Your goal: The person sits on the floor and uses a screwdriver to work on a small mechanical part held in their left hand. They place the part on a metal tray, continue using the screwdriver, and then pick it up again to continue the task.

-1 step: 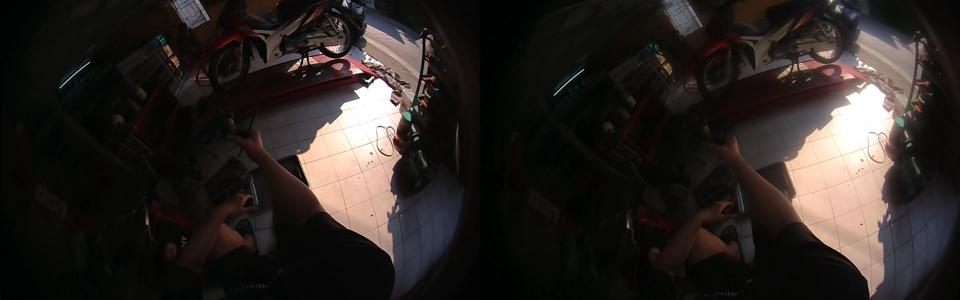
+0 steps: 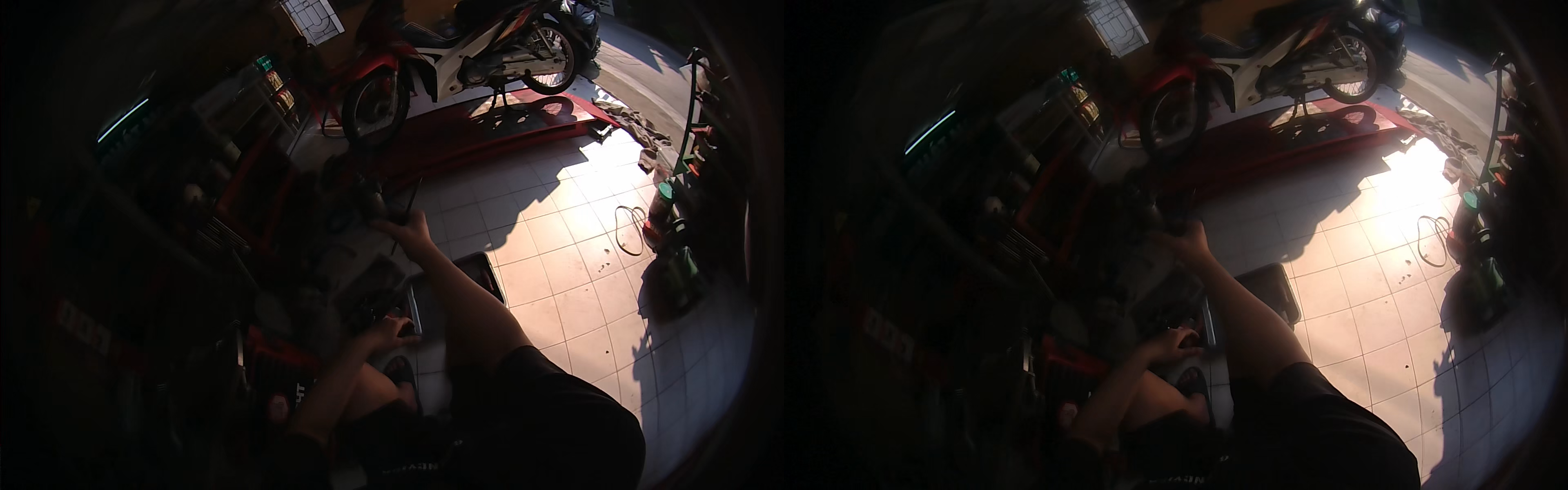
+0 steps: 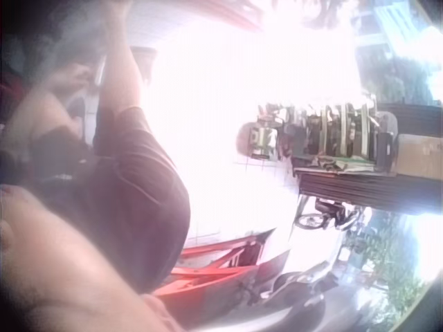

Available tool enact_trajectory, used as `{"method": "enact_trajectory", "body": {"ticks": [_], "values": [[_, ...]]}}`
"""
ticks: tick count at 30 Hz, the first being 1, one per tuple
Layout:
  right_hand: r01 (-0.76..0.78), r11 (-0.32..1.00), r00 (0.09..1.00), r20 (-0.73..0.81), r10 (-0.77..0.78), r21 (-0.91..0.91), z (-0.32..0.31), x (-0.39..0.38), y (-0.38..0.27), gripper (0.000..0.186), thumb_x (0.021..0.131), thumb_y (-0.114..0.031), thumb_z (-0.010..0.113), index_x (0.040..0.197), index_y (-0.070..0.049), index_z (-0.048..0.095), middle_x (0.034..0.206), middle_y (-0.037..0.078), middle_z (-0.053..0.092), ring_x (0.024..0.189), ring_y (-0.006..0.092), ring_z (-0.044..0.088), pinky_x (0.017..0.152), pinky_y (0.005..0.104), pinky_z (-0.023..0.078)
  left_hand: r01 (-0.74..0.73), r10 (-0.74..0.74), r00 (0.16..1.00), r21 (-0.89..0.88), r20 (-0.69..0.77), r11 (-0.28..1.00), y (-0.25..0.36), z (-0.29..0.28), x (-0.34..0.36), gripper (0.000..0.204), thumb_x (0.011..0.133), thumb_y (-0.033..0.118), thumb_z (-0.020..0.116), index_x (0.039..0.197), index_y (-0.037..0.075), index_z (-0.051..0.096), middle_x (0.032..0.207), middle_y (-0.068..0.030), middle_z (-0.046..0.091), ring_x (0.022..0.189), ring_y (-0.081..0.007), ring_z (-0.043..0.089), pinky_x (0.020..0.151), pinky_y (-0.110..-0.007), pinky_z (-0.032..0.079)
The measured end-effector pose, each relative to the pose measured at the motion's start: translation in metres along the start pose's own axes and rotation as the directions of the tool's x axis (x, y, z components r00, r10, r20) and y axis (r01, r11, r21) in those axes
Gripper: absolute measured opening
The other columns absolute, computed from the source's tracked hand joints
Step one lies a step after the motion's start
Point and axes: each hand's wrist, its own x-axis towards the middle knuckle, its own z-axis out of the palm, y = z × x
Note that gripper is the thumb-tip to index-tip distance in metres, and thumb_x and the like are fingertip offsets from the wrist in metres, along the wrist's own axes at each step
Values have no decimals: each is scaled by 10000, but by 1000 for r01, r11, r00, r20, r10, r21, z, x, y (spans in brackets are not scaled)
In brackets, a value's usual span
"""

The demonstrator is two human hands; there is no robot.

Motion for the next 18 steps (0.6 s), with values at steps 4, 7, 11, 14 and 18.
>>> {"method": "enact_trajectory", "body": {"ticks": [4, 7, 11, 14, 18], "values": [[-15, 1000, 1000, 7, 15, 8, 13, -12, -7, 548, 738, -263, 894, 1122, 75, 699, 1041, 145, 740, 939, 202, 709, 855, 325, 551, 168, -221, 938, 208, 267, 964, -40, 24, 13, 804, 876, 602, 677, 1335, -44, 544, 1325, -268, 597, 1244, -369, 583, 1041, -425, 464], [-64, 994, 998, 24, 66, -89, 12, -14, -13, 547, 748, -234, 883, 1153, 74, 683, 1063, 139, 734, 942, 201, 704, 866, 328, 547, 135, -158, 969, 124, 191, 983, -32, 34, 16, 813, 884, 588, 681, 1354, -55, 518, 1291, -288, 608, 1231, -367, 594, 1019, -431, 483], [-79, 996, 996, 33, 81, -43, 10, -12, -12, 508, 750, -216, 876, 1126, 72, 692, 1025, 122, 736, 916, 193, 701, 845, 318, 545, 63, -61, 987, -7, 147, 998, -21, 43, 25, 796, 889, 584, 681, 1353, -43, 524, 1274, -285, 618, 1193, -368, 619, 1004, -438, 499], [-99, 995, 993, 70, 96, 30, 12, -16, -12, 480, 750, -230, 872, 1089, 69, 709, 969, 106, 736, 859, 172, 685, 774, 301, 536, 108, -116, 973, 50, 197, 993, -15, 38, 24, 797, 883, 589, 684, 1353, -35, 527, 1274, -275, 622, 1196, -373, 615, 1009, -436, 493], [-159, 987, 985, 66, 160, -18, 19, -12, -6, 480, 760, -283, 855, 1060, 67, 721, 916, 83, 726, 757, 137, 636, 683, 288, 501, 98, -116, 973, 97, 199, 990, -18, 38, 20, 785, 885, 559, 698, 1362, -37, 512, 1260, -260, 634, 1137, -357, 649, 970, -430, 512]]}}
